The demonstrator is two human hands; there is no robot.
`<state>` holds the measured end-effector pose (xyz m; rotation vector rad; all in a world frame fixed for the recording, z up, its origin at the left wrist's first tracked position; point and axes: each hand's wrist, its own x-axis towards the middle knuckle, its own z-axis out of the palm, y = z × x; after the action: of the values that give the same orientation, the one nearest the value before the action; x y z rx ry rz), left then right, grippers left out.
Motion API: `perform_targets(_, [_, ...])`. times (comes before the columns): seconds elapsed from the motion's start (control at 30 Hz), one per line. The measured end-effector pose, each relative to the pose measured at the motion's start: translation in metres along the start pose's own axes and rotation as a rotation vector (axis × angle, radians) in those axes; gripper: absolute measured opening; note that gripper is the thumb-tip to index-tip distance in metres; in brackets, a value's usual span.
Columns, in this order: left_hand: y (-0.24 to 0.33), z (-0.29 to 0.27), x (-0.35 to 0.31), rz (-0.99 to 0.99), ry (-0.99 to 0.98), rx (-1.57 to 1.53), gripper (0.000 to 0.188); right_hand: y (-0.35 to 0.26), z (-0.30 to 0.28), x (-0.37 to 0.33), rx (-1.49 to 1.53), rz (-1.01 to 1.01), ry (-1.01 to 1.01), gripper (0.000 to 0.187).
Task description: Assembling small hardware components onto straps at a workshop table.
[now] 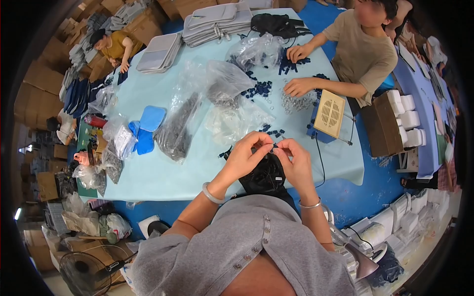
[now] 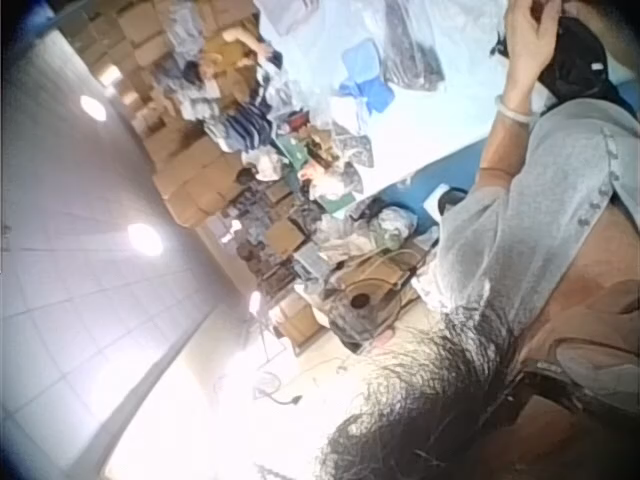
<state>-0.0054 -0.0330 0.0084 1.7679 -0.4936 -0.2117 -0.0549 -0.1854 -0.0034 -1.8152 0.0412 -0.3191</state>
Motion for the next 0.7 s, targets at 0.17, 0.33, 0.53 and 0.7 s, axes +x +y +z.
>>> perform_targets(0.17, [0.006,-0.006,0.000,0.084,-0.063,0.164,0.008,-0.008,-0.006,0.002,-0.162,-0.062,-0.075,0.010])
perform_targets(0.33, [-0.010,0.003,-0.002,0.030,0.015,0.005,0.009,-0.016,0.006,0.000,0.072,0.008,0.021,0.007])
perform_targets(0.53, [-0.007,0.014,-0.006,-0.205,0.048,-0.452,0.011,0.000,0.009,-0.004,0.310,0.166,0.006,0.008])
perform_targets(0.7, [-0.003,0.014,-0.005,-0.247,0.031,-0.465,0.013,0.000,0.005,-0.005,0.300,0.155,0.031,0.008])
